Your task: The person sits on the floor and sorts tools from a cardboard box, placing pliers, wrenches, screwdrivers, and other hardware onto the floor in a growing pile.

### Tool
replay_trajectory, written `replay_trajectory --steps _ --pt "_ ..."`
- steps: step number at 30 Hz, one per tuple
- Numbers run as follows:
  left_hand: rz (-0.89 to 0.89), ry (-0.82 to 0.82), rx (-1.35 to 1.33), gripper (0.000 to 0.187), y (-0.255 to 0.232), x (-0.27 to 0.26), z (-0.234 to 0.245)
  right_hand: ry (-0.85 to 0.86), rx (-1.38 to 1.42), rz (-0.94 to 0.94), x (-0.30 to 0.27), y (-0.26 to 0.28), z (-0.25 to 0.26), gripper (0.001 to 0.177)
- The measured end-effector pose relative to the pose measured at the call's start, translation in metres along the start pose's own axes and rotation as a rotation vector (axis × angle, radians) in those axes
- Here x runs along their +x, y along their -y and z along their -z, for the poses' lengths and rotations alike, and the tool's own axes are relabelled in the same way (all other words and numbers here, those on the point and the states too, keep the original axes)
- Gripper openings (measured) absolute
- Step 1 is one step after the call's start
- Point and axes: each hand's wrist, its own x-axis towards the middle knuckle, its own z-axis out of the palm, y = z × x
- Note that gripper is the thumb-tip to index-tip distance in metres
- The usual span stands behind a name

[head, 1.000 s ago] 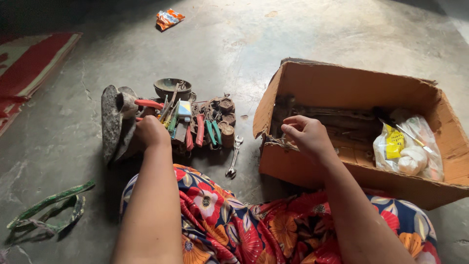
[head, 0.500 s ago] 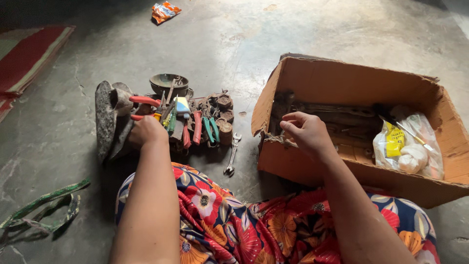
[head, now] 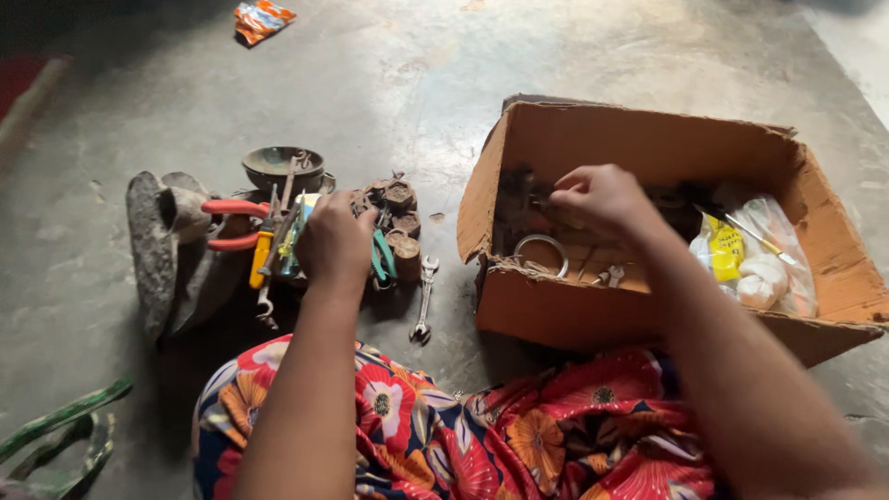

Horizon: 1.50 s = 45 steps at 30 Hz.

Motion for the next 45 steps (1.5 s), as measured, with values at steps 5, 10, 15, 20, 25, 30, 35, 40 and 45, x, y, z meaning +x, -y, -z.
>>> replay_trajectory --steps 5,10,15,20,25,30,35,40,45 --pt "-0.106 0.026 -0.114 0.039 -0.016 0.014 -0.014 0.02 -0.482 -0.062 0.048 -0.034 0.022 0.032" --pt "-0.164 0.085 -0.179 0.042 -0.015 0.03 -0.026 0.07 -0.712 -0.027 0.098 -0.095 0.015 0.025" --pt "-0.143 0.136 -0.223 0.042 -0.004 0.046 -0.026 0.28 -0.865 -0.047 0.133 -0.152 -0.044 0.022" --pt "-0.147 0.198 -0.309 0.039 -0.011 0.048 -0.029 0.372 -0.907 -0.131 0.152 -0.172 -0.066 0.026" --pt "-0.156 0.236 -0.344 0.038 -0.015 0.045 -0.027 0.172 -0.753 -0.126 0.162 -0.175 -0.073 0.035" --pt "-0.179 0.22 -0.344 0.039 -0.014 0.044 -0.026 0.067 -0.813 0.002 0.149 -0.172 -0.067 0.031" --pt "-0.174 0.232 -0.333 0.038 -0.012 0.043 -0.032 0.097 -0.876 -0.015 0.125 -0.156 -0.058 0.022" --pt "-0.144 0.229 -0.288 0.039 -0.006 0.042 -0.035 0.137 -1.003 0.065 0.104 -0.141 -0.057 0.02" --pt "-0.125 0.238 -0.217 0.04 0.0 0.039 -0.037 0.21 -0.96 0.052 0.087 -0.133 -0.056 0.021"
